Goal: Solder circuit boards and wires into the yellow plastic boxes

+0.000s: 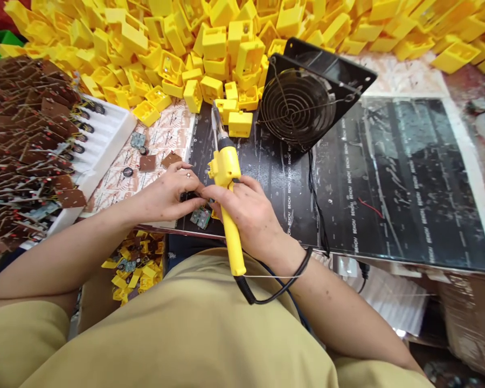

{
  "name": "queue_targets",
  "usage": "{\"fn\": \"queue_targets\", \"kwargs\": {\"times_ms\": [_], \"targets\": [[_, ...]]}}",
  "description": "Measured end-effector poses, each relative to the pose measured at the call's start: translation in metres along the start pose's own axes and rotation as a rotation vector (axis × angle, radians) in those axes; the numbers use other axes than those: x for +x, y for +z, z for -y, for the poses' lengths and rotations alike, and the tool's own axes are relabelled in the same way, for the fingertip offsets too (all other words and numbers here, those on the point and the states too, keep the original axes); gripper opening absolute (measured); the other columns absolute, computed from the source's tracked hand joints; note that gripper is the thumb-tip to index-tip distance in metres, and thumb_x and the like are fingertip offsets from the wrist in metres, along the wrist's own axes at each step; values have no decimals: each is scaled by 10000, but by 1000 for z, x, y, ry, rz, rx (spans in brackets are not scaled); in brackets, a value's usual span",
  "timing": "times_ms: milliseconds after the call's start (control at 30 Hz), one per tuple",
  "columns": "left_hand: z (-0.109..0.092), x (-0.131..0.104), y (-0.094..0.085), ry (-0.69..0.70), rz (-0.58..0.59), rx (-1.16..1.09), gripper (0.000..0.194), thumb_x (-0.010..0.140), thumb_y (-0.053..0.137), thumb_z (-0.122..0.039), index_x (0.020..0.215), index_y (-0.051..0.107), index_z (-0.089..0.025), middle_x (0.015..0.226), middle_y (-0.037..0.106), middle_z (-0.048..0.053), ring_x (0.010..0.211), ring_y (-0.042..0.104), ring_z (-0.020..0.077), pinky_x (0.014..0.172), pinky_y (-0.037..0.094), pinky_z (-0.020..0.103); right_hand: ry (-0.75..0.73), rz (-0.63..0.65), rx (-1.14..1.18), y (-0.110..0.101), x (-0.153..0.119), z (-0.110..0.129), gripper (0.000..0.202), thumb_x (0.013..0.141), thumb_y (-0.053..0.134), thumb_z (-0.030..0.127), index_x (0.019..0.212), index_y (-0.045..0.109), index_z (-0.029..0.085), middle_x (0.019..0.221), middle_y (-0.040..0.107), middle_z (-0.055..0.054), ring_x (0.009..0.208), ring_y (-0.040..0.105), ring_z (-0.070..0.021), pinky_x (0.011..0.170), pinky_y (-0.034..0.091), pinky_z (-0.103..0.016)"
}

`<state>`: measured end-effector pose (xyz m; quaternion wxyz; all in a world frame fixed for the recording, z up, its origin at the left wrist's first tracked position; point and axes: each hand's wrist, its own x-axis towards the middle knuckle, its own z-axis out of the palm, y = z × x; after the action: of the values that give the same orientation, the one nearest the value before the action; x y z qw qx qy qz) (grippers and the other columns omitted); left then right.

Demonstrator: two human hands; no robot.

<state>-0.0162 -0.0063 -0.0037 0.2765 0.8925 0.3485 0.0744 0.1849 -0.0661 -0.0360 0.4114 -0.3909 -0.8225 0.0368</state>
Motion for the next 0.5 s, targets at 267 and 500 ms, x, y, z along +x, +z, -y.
{"fn": "queue_targets", "kwargs": {"times_ms": [267, 500], "targets": [[-6, -3, 8, -135, -91, -172, 115, 813, 577, -266, 808, 673, -203, 785, 733, -32, 762, 641, 133, 1072, 376, 385, 104, -84, 8, 7, -3, 3, 270, 924, 613, 153, 1141, 514, 279, 840, 689, 45, 768, 672, -132, 768, 558, -297], [-10, -2, 13, -186, -197, -228, 141, 858, 599, -293, 807, 689, -196, 795, 740, -28, 784, 657, 137, 1098, 328, 423, 131, -113, 48, -9, -5, 2, 233, 873, 680, 153, 1047, 583, 275, 830, 700, 29, 718, 669, -135, 720, 552, -289]]}}
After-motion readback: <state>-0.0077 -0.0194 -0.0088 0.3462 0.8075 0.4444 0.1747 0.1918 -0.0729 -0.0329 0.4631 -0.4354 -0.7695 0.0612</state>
